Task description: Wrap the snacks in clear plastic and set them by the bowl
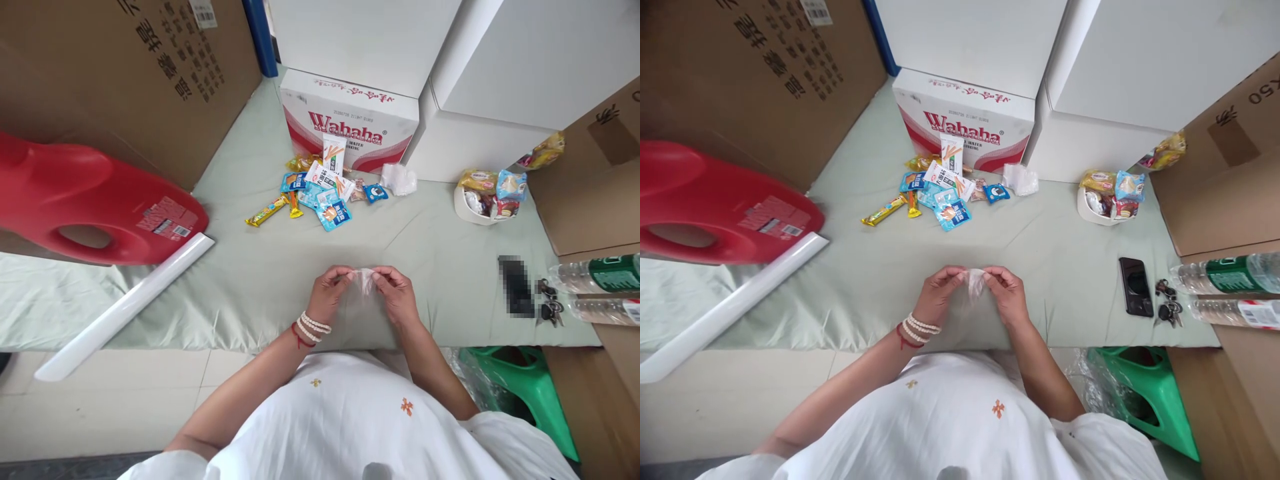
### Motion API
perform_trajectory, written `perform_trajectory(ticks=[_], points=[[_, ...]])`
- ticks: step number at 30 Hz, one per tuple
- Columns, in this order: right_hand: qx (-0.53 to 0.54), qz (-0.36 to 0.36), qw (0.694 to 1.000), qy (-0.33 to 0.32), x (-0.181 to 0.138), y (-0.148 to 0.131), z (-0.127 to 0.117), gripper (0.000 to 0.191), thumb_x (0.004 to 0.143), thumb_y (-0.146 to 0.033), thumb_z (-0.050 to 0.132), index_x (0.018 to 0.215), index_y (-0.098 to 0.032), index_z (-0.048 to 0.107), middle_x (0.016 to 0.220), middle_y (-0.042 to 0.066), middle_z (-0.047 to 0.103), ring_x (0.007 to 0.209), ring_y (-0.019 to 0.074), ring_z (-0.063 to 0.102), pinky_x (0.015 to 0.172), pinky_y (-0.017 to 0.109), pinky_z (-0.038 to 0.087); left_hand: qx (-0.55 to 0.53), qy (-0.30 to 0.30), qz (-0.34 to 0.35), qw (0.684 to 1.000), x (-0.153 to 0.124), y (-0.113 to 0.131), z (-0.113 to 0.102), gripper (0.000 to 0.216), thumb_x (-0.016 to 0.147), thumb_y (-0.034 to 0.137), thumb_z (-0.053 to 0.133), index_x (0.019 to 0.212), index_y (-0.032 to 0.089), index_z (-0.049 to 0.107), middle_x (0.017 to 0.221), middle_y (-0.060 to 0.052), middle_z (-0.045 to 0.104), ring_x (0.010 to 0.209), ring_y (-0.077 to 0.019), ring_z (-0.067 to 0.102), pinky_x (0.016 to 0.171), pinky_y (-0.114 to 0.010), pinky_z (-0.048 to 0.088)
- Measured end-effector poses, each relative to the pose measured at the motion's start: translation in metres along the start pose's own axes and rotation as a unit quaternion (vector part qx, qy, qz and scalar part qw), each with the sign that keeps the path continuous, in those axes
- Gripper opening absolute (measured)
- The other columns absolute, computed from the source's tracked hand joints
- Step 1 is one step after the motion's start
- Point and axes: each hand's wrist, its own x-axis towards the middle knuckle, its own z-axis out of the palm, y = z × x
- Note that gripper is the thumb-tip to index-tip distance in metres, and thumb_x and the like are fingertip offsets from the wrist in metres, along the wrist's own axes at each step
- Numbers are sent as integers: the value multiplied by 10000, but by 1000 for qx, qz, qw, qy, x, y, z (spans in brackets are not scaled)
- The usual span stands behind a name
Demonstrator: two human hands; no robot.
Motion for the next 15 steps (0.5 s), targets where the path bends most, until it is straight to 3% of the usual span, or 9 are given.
perform_trajectory(ticks=[5, 8, 10, 13, 15], points=[[-10, -25, 1000, -14, 5, 2, -20, 272, 857, -513, 752, 906, -247, 716, 902, 19, 704, 900, 190, 617, 883, 328, 484, -120, 0, -59, 991, -3, 2, -6, 397, 715, 515, 865, 829, 193, 663, 765, 28, 637, 715, -114, 549, 713, -256, 457], [-2, 4, 997, -74, 2, 2, -23, 377, 897, -596, 689, 1073, -264, 693, 1050, 58, 715, 1038, 223, 636, 933, 357, 495, -117, 14, -53, 992, -4, 0, -4, 439, 714, 542, 864, 856, 198, 632, 771, 34, 610, 696, -108, 527, 674, -247, 444], [8, 27, 989, -142, -1, 2, -17, 487, 851, -601, 744, 1206, -278, 665, 1169, 73, 699, 1125, 234, 626, 965, 367, 494, -83, 31, -27, 996, -4, -2, -2, 445, 754, 579, 826, 864, 197, 628, 775, 31, 602, 706, -108, 524, 678, -245, 444], [15, 60, 972, -226, -6, 5, -5, 478, 764, -503, 860, 1145, -266, 695, 1087, 43, 706, 1020, 200, 639, 934, 339, 489, -56, 53, -8, 997, -2, 0, -1, 446, 789, 602, 789, 872, 197, 619, 734, 40, 573, 665, -97, 487, 633, -230, 420], [11, 71, 972, -222, -6, 7, -2, 339, 784, -475, 846, 994, -242, 715, 926, 10, 691, 865, 161, 616, 849, 303, 481, -74, 66, -6, 995, 1, 4, -4, 434, 784, 580, 803, 854, 198, 609, 672, 56, 524, 624, -88, 453, 605, -218, 402]])
